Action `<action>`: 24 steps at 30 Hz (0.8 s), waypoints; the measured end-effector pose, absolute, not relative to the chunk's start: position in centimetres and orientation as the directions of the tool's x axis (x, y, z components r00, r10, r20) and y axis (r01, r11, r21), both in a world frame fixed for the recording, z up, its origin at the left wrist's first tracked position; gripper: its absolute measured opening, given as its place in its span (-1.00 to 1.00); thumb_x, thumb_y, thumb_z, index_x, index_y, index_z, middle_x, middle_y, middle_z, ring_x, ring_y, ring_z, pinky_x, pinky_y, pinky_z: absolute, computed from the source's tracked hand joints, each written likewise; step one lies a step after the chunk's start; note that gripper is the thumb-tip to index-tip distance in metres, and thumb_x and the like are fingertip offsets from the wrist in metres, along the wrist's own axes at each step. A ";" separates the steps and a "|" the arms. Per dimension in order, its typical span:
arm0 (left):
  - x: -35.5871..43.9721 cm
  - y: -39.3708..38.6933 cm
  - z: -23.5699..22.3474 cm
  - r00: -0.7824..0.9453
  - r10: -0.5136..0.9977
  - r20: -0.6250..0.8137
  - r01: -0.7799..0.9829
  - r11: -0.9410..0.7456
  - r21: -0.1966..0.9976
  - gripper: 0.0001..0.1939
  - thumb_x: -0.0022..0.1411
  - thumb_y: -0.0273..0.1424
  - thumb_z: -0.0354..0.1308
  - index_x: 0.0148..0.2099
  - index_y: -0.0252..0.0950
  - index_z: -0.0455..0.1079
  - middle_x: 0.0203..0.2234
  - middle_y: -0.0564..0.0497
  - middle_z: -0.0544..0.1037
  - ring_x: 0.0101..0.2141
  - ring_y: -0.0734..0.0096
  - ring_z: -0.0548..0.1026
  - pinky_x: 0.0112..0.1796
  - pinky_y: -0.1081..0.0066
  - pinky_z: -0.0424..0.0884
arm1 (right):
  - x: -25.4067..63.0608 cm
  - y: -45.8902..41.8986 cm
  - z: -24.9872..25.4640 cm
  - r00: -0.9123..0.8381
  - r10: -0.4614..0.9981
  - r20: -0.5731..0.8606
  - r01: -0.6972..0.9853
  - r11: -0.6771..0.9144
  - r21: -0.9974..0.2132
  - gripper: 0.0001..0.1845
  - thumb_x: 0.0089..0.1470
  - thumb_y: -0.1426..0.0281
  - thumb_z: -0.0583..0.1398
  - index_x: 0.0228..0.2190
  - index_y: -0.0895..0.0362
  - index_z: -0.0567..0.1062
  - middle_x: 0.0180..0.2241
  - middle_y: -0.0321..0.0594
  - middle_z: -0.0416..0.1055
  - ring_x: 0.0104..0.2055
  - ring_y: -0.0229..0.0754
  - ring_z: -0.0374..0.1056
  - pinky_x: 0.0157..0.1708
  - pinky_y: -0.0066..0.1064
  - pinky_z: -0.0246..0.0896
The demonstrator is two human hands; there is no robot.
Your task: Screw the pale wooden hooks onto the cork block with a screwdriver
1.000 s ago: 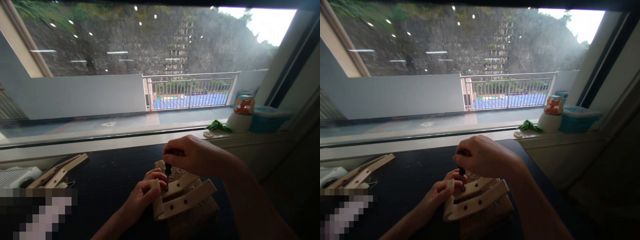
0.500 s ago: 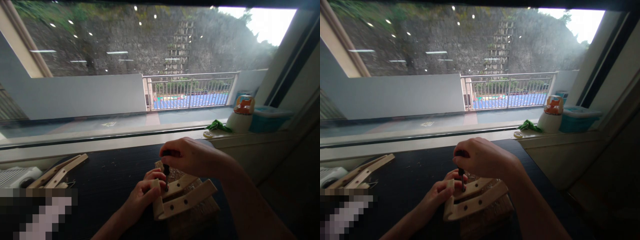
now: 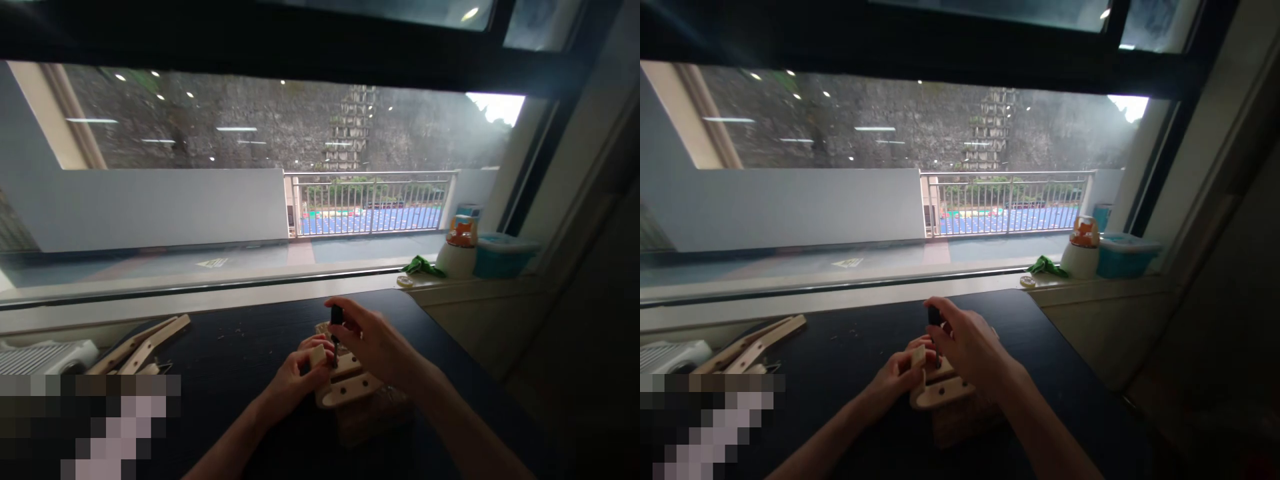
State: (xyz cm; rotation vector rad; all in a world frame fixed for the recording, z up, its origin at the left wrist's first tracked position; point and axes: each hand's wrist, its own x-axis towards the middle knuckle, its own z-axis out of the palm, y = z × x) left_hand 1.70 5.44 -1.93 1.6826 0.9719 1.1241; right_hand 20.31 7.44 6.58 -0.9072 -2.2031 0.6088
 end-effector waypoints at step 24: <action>3.0 2.2 -3.5 0.156 0.918 0.364 0.052 -0.376 0.925 -0.57 0.00 -0.27 0.25 -0.09 -0.29 0.27 -0.25 -0.03 0.51 -0.19 0.17 0.45 -0.17 0.35 0.37 | 17.6 5.4 8.5 -0.559 0.749 0.357 0.654 0.662 -0.366 -0.73 0.14 0.29 0.13 -0.16 0.17 0.41 -0.33 -0.25 0.42 -0.35 -0.24 0.35 -0.31 -0.31 0.27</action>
